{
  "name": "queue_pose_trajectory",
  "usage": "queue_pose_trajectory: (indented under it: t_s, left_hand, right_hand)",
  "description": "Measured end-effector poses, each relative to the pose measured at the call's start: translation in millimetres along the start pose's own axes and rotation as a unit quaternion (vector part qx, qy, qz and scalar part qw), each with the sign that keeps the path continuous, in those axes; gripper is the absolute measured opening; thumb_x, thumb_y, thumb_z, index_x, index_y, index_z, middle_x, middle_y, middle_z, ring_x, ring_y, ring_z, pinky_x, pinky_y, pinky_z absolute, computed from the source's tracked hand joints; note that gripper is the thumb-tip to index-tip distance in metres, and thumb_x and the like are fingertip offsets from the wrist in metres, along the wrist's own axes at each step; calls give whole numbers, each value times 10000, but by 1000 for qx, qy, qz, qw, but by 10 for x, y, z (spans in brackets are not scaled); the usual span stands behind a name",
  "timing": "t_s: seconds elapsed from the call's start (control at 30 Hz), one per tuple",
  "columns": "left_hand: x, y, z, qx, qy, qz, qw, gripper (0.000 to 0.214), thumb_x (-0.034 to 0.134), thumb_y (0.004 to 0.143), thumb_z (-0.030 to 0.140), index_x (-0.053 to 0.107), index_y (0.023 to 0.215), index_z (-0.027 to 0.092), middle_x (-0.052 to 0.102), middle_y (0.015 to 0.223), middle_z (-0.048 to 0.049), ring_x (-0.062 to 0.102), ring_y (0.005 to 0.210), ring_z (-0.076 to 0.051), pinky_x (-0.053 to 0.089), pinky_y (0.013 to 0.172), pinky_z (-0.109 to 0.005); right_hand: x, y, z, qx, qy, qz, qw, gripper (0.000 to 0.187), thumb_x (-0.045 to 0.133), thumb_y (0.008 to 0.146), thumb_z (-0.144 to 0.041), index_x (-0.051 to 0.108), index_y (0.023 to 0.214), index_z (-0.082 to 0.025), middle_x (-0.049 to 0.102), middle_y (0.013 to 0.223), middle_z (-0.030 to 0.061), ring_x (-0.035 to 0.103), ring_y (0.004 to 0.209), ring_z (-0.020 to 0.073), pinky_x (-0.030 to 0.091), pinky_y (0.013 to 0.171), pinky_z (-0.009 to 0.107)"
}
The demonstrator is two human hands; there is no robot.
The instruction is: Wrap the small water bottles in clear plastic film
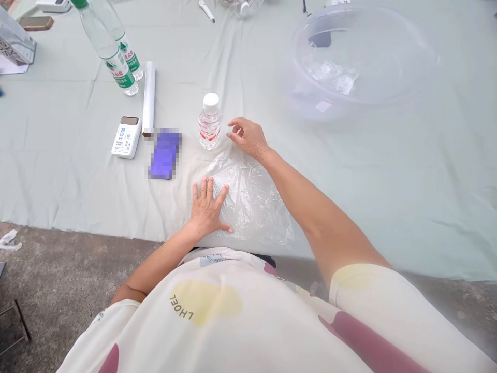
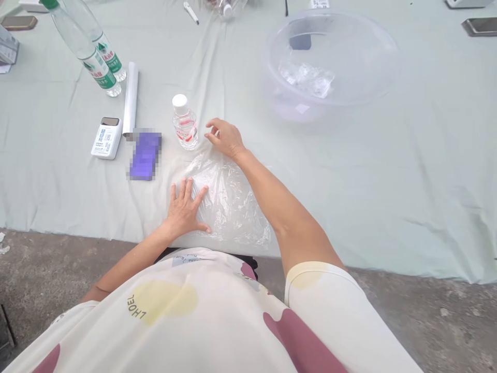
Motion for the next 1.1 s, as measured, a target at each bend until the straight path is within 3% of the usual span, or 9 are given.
queue_pose_trajectory:
  t_s: [0.17, 0.33, 0.43, 0.53, 0.67, 0.77, 0.87, 1.0, 1.1]
  left_hand:
    - [27, 10, -18, -1, -17, 2, 1000, 1344, 828, 459, 733, 254, 1571, 242, 95, 1650, -219, -12, 1509, -468, 4, 1163, -686]
    - [33, 5, -16, -5, -20, 4, 1000, 1349, 824, 451, 744, 263, 1568, 236, 74, 1648, -233, -3, 1509, -470, 23, 1161, -685]
    - [49, 3, -24, -6, -19, -1, 1000, 1346, 811, 462, 754, 245, 1573, 248, 55, 1650, -232, -21, 1511, -461, 40, 1156, -690]
    - [90, 6, -49, -1, -25, 5, 1000, 1342, 802, 474, 757, 225, 1577, 257, 44, 1655, -216, -34, 1511, -461, 32, 1148, -702]
    - [142, 8, -76, 5, -41, 18, 999, 1367, 799, 478, 756, 188, 1586, 239, 19, 1654, -222, -40, 1515, -449, 6, 1152, -695]
    - [152, -6, -79, 3, -54, 21, 998, 1390, 820, 482, 722, 147, 1592, 224, 10, 1652, -229, -26, 1523, -424, 5, 1165, -672]
    - [146, -25, -76, 3, -69, 28, 997, 1387, 831, 500, 689, 106, 1596, 245, 8, 1655, -214, -19, 1527, -409, 15, 1168, -668]
    - [165, -32, -93, 4, -84, 30, 996, 1411, 842, 500, 669, 60, 1598, 253, -11, 1656, -211, -21, 1527, -409, 13, 1168, -674]
    - [209, -42, -132, 9, -96, 44, 994, 1422, 842, 498, 668, 50, 1599, 241, 7, 1659, -199, -4, 1527, -408, 2, 1177, -663]
  right_hand:
    - [109, 116, -262, -27, 153, -36, 987, 945, 747, 712, -475, 297, 1522, -293, 443, 1513, 91, 504, 1275, 314, 448, 1011, 512]
    - [364, 263, -500, -4, 167, -9, 986, 886, 712, 735, -605, 375, 1454, -211, 522, 1429, 128, 501, 1309, 318, 413, 1084, 509]
    - [323, 214, -638, 34, 176, 33, 983, 838, 625, 769, -703, 408, 1413, -213, 585, 1346, 127, 549, 1255, 309, 445, 1056, 500]
    - [91, -104, -773, 66, 239, 41, 968, 831, 533, 772, -793, 422, 1401, -262, 630, 1272, 94, 597, 1188, 296, 510, 980, 470]
    - [-191, -887, -848, 114, 374, -68, 918, 790, 391, 757, -872, 547, 1280, -300, 687, 1144, 77, 670, 1007, 290, 573, 762, 422]
    - [-173, -1464, -778, 200, 442, -161, 859, 769, 447, 726, -859, 632, 1153, -246, 716, 1001, 100, 676, 790, 265, 540, 608, 384]
    - [3, -1794, -662, 270, 503, -146, 808, 677, 556, 726, -790, 656, 1047, -203, 708, 885, 79, 619, 636, 195, 510, 578, 338]
    - [229, -1862, -624, 283, 507, -53, 812, 526, 666, 743, -667, 663, 983, -199, 685, 845, 29, 633, 752, 180, 514, 699, 300]
    - [292, -1810, -703, 293, 440, -21, 849, 516, 635, 783, -647, 658, 1038, -199, 689, 934, 35, 637, 866, 198, 509, 776, 309]
Point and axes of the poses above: each hand's wrist, its own y-axis towards the middle knuckle, its own x-axis out of the palm, z = x × y, the point moved 1 cm from there along y, towards the middle knuckle
